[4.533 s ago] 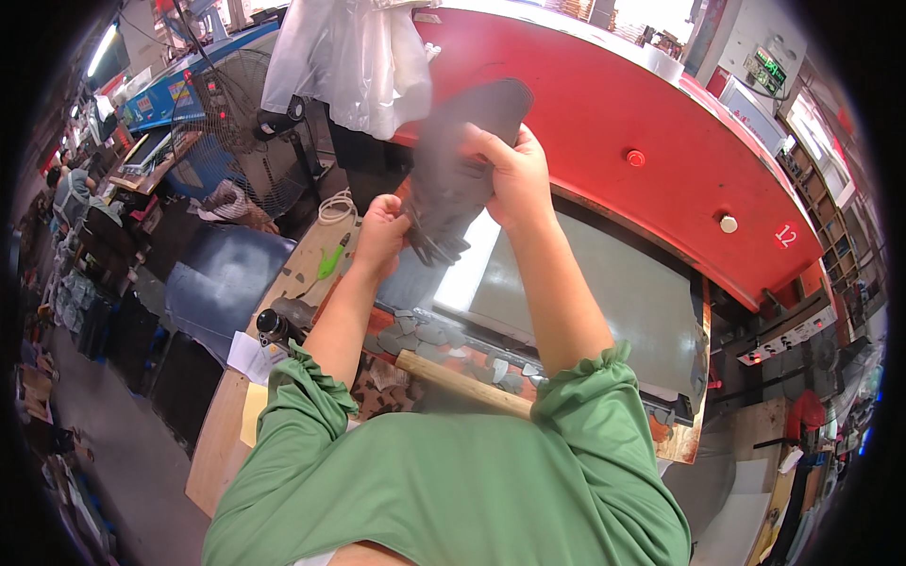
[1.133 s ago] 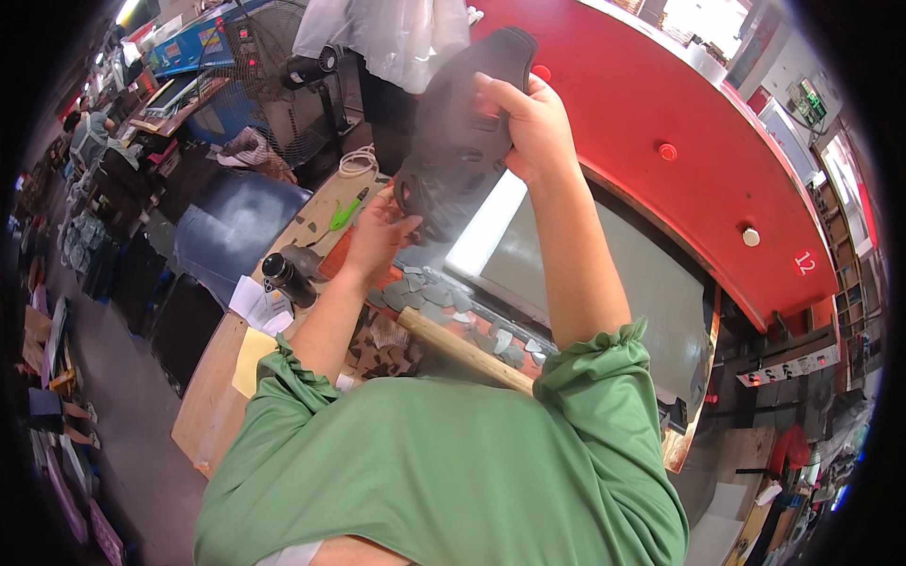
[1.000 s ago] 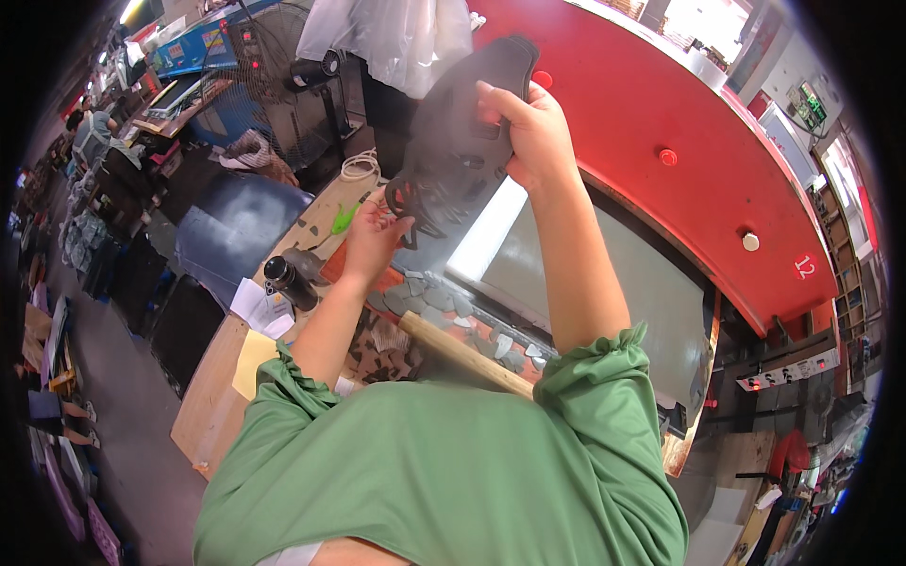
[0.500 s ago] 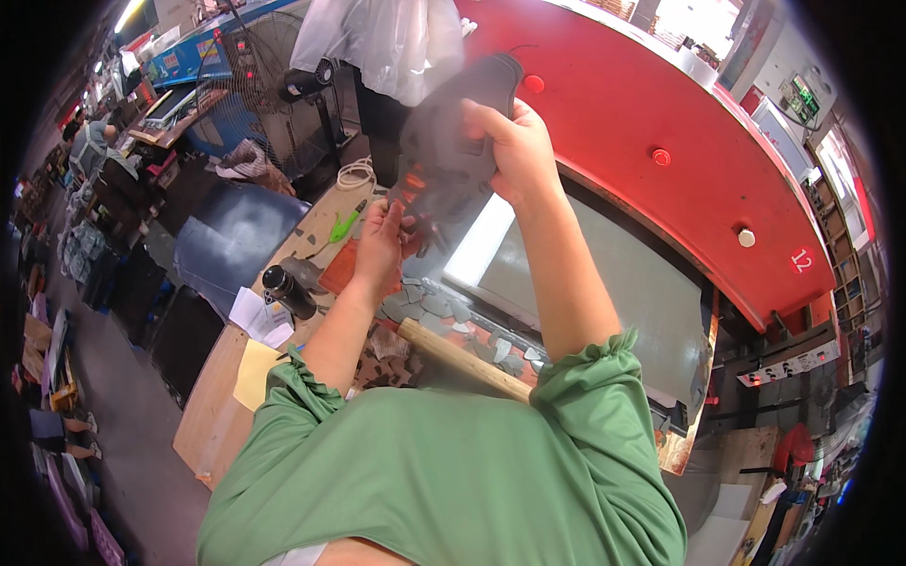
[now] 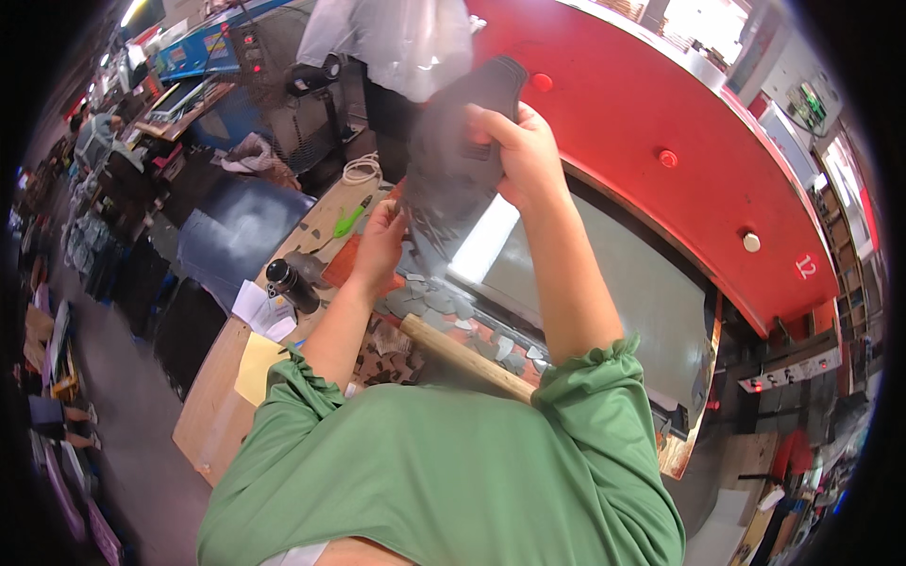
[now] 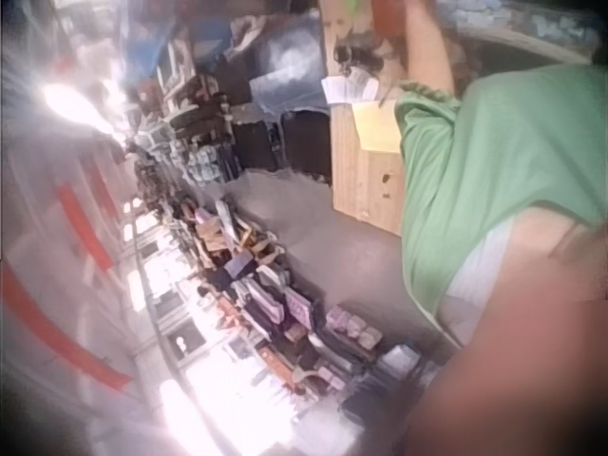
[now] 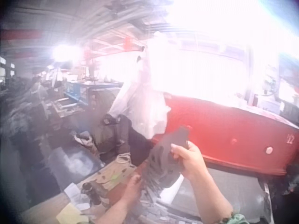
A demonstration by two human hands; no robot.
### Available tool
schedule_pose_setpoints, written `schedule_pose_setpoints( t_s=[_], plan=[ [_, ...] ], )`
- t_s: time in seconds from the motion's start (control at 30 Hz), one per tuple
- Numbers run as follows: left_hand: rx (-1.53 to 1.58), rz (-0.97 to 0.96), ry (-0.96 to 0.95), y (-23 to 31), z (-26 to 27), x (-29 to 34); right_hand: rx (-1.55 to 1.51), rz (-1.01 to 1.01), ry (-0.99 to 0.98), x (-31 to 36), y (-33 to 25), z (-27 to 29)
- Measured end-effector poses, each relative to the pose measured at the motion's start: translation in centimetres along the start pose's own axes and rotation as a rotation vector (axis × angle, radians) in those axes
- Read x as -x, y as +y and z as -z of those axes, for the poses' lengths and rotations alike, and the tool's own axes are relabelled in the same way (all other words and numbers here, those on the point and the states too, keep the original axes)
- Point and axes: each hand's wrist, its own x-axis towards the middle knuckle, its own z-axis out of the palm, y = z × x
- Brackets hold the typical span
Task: The person writes on a yellow notepad, then uses a hydraulic cutting machine to cut multiple dark material pieces from a large sheet. They remove the cut pieces, place them on a table, and use a sanding block to smooth the edges of one piece.
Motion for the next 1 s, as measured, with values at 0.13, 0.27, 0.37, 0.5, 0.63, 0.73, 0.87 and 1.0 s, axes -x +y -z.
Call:
schedule_pose_setpoints(
  t_s=[0.13,0.27,0.37,0.5,0.63,0.73,0.87,1.0],
  plan=[
    [-0.214,-0.253,0.061,0.1,1.3,-0.2,0.053,0.036,-0.103,0.7,0.0,-0.2],
    [-0.222,-0.306,0.159,2.0,4.1,3.2,0.075,-0.012,-0.183,1.4,0.5,-1.7],
    [-0.209,-0.064,0.258,4.6,8.5,7.7,0.034,-0.106,-0.282,2.7,1.6,-3.7],
    [-0.043,-0.165,0.359,6.1,15.2,17.6,0.085,-0.237,-0.394,5.6,5.6,-6.7],
    [-0.073,-0.004,0.884,3.4,20.4,27.8,0.052,-0.452,-0.550,8.4,12.8,-10.0],
    [-0.088,0.112,1.098,-0.2,21.6,35.7,0.164,-0.532,-0.588,11.2,19.3,-12.5],
    [-0.032,0.194,1.368,-5.7,19.1,43.8,0.352,-0.493,-0.689,14.7,25.7,-14.7],
    [0.120,0.171,1.565,-9.0,15.4,48.7,0.776,0.092,-0.837,18.5,30.2,-17.3]
  ],
)
